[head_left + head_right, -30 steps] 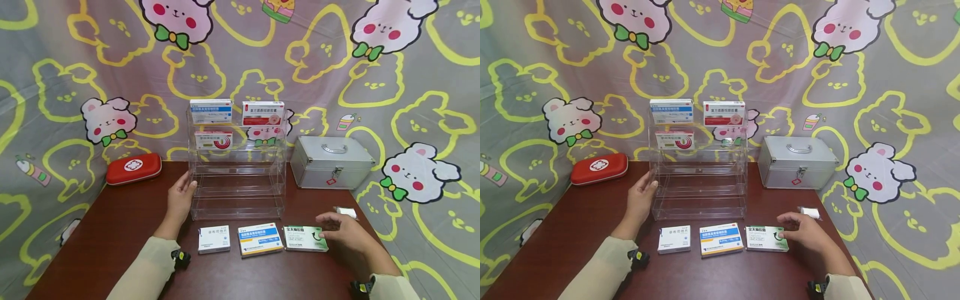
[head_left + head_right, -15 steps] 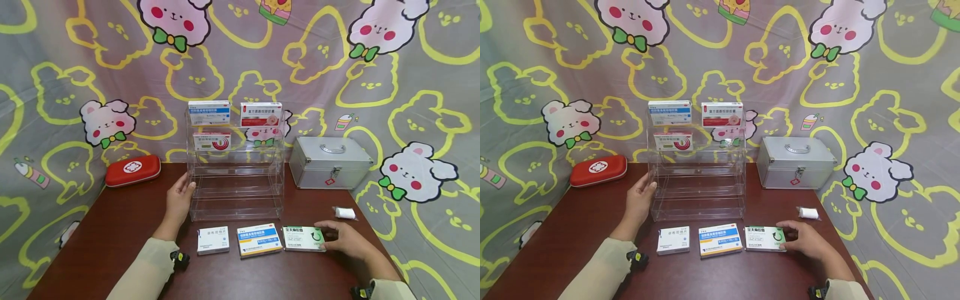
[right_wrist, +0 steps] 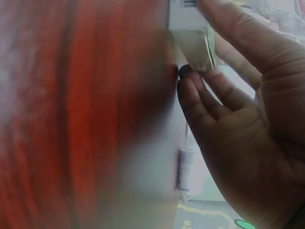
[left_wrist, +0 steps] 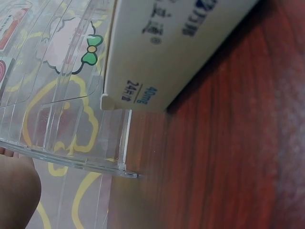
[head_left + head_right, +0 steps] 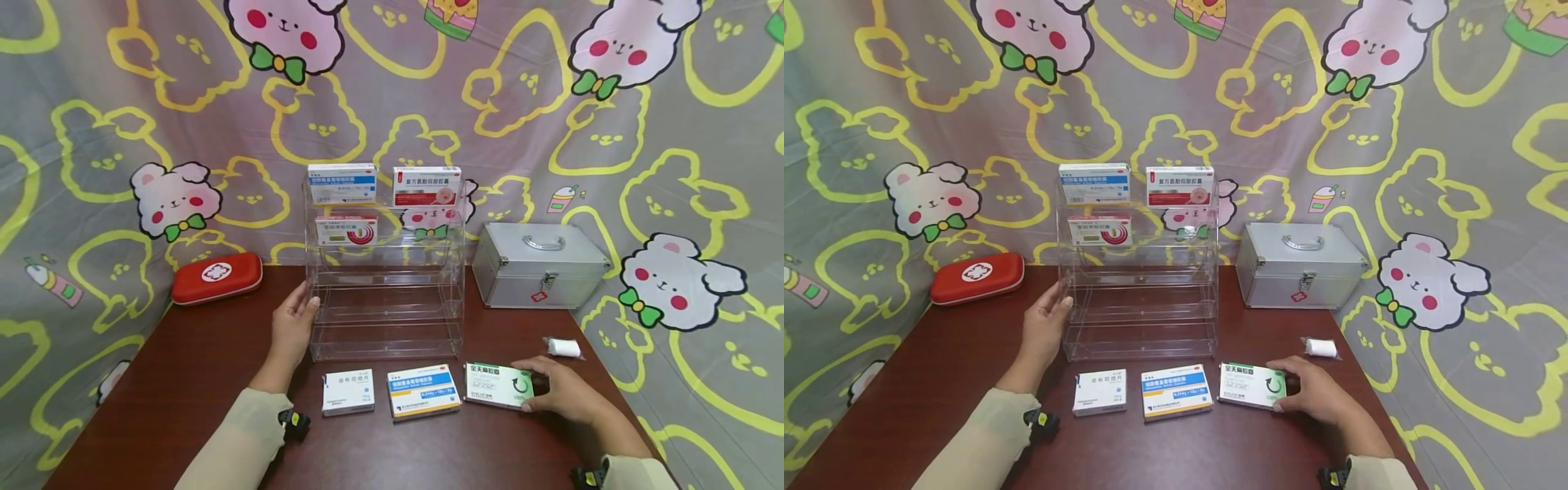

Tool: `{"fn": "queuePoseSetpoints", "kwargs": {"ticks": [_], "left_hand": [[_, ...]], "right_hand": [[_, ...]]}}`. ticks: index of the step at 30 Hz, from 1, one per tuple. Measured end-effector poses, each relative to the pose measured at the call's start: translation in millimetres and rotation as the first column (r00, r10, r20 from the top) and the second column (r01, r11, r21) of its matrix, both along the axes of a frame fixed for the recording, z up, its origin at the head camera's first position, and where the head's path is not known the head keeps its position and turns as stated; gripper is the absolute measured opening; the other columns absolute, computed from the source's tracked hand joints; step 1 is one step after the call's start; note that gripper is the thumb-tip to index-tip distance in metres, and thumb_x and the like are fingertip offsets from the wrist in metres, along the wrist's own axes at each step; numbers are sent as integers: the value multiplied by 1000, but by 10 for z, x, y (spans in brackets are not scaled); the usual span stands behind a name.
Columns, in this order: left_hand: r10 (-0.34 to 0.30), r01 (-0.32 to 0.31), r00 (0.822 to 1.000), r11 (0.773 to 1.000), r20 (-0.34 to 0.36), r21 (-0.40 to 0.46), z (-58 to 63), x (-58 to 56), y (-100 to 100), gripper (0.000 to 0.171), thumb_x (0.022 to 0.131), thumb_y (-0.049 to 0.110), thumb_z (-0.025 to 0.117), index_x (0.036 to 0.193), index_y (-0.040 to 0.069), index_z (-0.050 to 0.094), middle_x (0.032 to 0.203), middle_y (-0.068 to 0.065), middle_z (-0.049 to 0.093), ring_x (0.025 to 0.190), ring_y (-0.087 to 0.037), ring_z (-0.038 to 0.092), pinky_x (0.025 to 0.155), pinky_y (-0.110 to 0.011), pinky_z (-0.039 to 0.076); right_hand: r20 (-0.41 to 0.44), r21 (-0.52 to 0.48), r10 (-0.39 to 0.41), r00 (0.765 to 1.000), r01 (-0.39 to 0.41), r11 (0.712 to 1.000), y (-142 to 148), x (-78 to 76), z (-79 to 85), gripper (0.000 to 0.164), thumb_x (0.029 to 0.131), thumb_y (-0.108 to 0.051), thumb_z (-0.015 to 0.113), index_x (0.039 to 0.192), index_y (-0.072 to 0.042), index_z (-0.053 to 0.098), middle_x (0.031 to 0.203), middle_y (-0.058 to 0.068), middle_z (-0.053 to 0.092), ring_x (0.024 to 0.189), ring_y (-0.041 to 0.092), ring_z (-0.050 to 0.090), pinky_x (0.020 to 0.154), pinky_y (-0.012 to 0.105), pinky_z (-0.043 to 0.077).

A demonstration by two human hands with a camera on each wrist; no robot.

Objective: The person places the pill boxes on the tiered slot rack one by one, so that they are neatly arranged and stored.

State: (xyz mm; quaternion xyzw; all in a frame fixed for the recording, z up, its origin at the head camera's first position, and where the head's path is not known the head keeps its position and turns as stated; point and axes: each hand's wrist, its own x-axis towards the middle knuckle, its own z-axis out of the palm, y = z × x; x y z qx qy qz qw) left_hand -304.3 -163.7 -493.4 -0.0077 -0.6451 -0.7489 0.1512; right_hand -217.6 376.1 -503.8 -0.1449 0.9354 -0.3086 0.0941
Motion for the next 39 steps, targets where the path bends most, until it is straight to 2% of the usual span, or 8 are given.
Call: {"fn": "queuePoseSetpoints", "kwargs": {"ticks": [3,8,11,19,28,31,35,39], "left_hand": [[0,0,1000,1000,4,0,2,-3,1,56,107,2,65,161,-1,50,163,-21,54,146,-18,57,102,-10,55],[5,-4,1000,1000,-16,11,-8,-11,2,55,107,-1,64,161,-2,50,163,-22,53,153,-36,48,102,-9,54],[1,-1,1000,1000,-22,15,-13,-5,2,55,108,0,64,161,-3,49,164,-22,51,155,-37,46,103,-9,53],[-6,7,1000,1000,-4,19,-31,16,4,56,108,-1,63,162,-2,47,168,-18,49,156,-32,45,105,-9,52],[1,-1,1000,1000,-2,-3,-8,4,-1,56,108,0,63,162,-2,48,167,-19,50,156,-32,46,106,-10,51],[-2,2,1000,1000,-8,5,-11,-2,-1,55,108,0,63,161,-3,48,166,-20,50,156,-32,45,106,-10,51],[-4,5,1000,1000,-22,23,-13,-4,9,55,107,-3,63,161,-4,49,165,-22,50,156,-34,46,104,-9,52],[-5,5,1000,1000,-22,28,-1,3,18,55,107,-5,62,160,-5,49,165,-22,51,155,-37,46,103,-9,53]], "right_hand": [[-25,27,-28,999,28,999,-21,11,31,71,75,-26,102,139,-14,73,128,5,68,100,11,61,82,23,55],[-17,-19,-84,996,84,996,-53,20,100,55,80,-16,98,130,-11,75,120,4,73,93,14,64,74,24,55],[-12,-56,-122,993,121,991,-58,22,130,42,85,-12,93,124,-9,76,113,4,77,91,15,67,71,25,57],[-156,-63,-224,962,217,974,-57,38,169,17,95,-12,85,111,-14,81,106,1,80,93,7,69,77,24,60],[-176,-103,-270,947,255,962,-68,50,352,14,99,-14,82,112,-13,80,116,9,79,104,17,72,81,27,63],[-167,-160,-281,945,255,954,-64,29,440,16,100,-13,80,116,-9,79,117,13,78,100,16,73,79,27,63],[-143,-266,-308,941,263,927,-100,-20,609,24,102,-16,78,123,-3,76,111,12,78,85,9,71,70,24,61],[-175,-370,-309,935,229,900,-229,-108,843,28,104,-18,77,126,0,74,105,4,79,81,8,72,67,26,62]]}}
